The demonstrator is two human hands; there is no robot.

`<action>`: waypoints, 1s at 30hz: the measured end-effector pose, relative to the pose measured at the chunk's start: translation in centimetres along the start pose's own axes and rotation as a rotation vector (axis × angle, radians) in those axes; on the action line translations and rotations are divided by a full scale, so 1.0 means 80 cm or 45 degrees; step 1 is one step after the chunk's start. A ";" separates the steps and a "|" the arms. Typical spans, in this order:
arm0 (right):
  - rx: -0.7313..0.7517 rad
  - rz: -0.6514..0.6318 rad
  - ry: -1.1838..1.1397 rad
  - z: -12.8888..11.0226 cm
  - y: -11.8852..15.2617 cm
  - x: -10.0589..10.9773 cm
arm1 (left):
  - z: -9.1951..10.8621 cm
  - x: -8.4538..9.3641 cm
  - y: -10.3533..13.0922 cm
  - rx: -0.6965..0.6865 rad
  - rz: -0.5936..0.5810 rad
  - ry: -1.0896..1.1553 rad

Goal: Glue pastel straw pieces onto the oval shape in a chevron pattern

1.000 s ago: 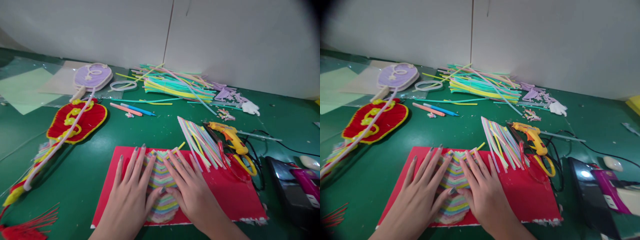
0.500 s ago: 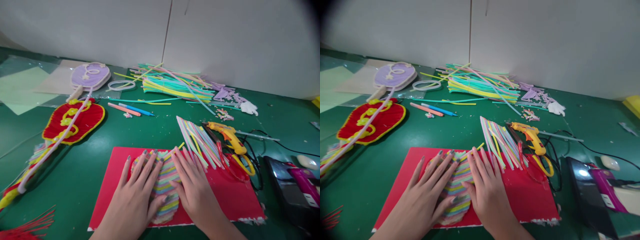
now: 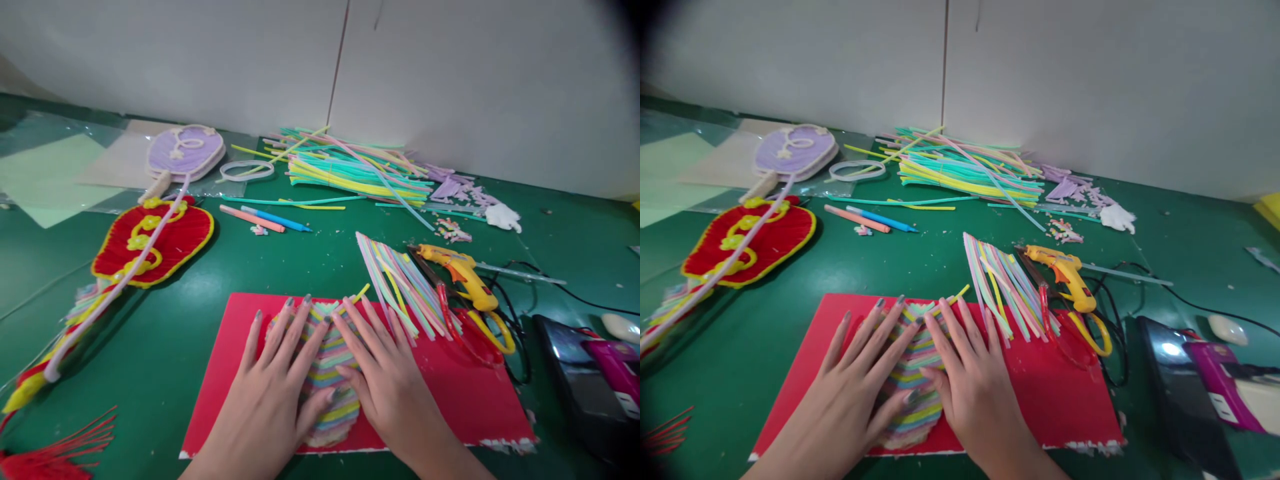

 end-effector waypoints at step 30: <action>-0.065 -0.013 -0.021 -0.002 -0.001 -0.001 | -0.001 -0.002 -0.003 0.026 0.054 0.077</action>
Point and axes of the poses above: each hand's wrist, its own y-axis away from the middle knuckle, its own x-axis out of the back of the hand, z = x × y, the point moved 7 cm from there along -y, towards the middle knuckle, and after that the axes turned 11 degrees about -x, right-handed, at the moved point
